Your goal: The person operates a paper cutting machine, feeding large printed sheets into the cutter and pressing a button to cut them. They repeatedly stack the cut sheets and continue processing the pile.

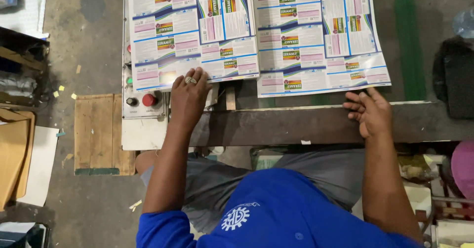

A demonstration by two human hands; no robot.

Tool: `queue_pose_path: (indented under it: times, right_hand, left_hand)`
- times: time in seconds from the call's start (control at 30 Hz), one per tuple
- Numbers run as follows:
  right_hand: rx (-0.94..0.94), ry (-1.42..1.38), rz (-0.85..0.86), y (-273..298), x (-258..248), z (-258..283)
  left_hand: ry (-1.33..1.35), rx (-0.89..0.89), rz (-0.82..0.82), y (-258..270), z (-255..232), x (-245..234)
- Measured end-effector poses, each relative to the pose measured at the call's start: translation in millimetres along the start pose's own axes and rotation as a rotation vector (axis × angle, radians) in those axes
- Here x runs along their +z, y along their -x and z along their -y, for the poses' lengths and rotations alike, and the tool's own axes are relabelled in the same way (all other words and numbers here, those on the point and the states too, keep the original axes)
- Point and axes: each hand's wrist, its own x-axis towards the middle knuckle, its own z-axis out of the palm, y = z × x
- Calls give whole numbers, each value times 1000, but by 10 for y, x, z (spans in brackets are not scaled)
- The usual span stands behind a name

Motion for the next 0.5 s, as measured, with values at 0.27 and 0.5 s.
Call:
queue_pose_path:
  times: [0.27,0.5]
  right_hand:
    - [48,-6,-4,335,191,-245]
    - [105,18,175,515,944,-204]
  left_hand:
    - [0,78,-7,-175,157,-198]
    - [196,241,-366,-251,-423,-483]
